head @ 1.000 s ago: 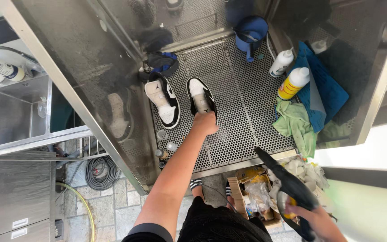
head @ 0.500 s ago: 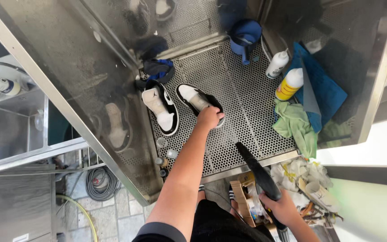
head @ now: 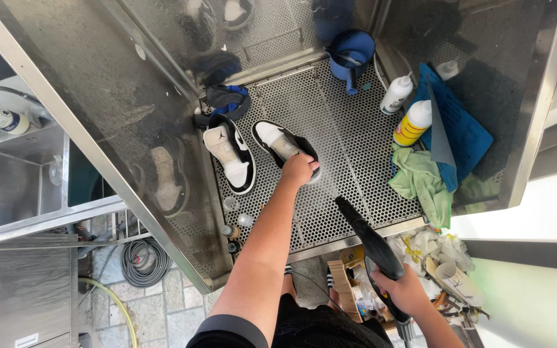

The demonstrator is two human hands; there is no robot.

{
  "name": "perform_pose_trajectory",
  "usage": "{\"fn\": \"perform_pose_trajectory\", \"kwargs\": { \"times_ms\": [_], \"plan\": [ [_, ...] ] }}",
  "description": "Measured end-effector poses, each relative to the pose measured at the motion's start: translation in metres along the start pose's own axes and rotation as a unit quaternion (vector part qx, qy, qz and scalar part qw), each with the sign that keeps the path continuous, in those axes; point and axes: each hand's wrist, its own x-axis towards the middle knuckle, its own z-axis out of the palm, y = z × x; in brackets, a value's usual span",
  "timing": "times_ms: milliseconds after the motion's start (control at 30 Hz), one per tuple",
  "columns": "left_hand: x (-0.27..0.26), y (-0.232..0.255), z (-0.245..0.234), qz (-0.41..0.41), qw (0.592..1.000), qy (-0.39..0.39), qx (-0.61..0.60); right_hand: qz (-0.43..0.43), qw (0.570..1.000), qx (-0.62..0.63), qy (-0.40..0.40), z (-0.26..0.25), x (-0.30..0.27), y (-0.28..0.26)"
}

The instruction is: The person scrubs a black and white sneaker with a white sponge at a stainless steel sink, then moves to a metal grate area to rinse the shoe with a high-pressure water spray. The person handles the shoe and sponge throughout, rinsing both sides of the sneaker.

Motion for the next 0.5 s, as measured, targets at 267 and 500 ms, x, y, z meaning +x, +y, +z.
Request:
{"fn": "perform_pose_trajectory", "kwargs": {
  "times_ms": [267,500],
  "plan": [
    [-0.0017,0.0011,-0.0025,-0.014,1.0,-0.003,-0.011,0.013,1.0,-0.016,-0.017,0.0011,0.0042,-0.0018],
    [0.0027,-0.0026,0.0016,-0.017,0.999,-0.006,-0.027,-0.013,1.0,0.023,-0.014,0.0028,0.0068,0.0008]
  ]
}}
